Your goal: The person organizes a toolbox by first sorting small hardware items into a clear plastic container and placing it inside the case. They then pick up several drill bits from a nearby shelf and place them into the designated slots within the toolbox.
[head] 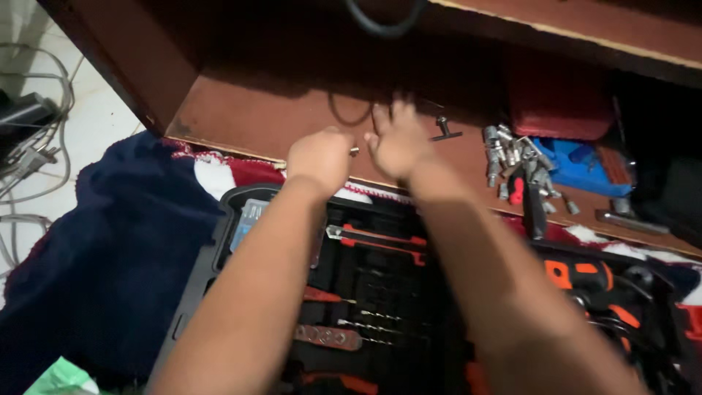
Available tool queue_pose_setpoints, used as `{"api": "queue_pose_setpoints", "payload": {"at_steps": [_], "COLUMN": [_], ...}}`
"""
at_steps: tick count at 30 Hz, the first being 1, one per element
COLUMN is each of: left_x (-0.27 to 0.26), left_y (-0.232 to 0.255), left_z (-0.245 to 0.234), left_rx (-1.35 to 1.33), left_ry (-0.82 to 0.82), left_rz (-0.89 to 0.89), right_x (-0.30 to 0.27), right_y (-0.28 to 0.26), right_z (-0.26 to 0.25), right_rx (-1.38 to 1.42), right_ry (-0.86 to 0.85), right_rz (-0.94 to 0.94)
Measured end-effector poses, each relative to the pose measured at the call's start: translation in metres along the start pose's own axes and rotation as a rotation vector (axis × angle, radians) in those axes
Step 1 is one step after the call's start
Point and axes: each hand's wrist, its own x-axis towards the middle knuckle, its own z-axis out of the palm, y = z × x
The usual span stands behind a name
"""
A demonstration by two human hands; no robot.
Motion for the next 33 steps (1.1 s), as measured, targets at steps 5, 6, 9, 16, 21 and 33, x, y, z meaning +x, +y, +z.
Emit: {"api": "queue_pose_setpoints", "payload": {"at_steps": [5, 6, 9, 16, 21, 33], "left_x": [-0.019, -0.022, -0.030, -0.013, 0.028, 0.020], "left_y": [-0.001, 0.007, 0.016, 0.038, 0.077, 0.125], "left_z": [0.008, 0.008, -0.010, -0.023, -0.002, 0.020], "left_rx": [0.004, 0.011, 0.043, -0.139, -0.132, -0.152], "left_ry": [0.202, 0.148, 0.065, 0.007, -0.020, -0.061], "left_rz": [0.029, -0.015, -0.112, -0.215, -0.190, -0.128], "right_x": [-0.039, -0.046, -0.050, -0.036, -0.054, -0.204], "right_y": [-0.013, -0.013, -0.028, -0.033, 0.004, 0.032], "right_z": [0.023, 0.015, -0.004, -0.010, -0.035, -0.226], "right_rx": [0.300, 0.254, 0.184, 0.222, 0.255, 2.025], "right_ry": [0.035, -0.016, -0.073, -0.089, -0.026, 0.091], "right_rz": [0.159, 0.182, 0.214, 0.310, 0.458, 1.249]}}
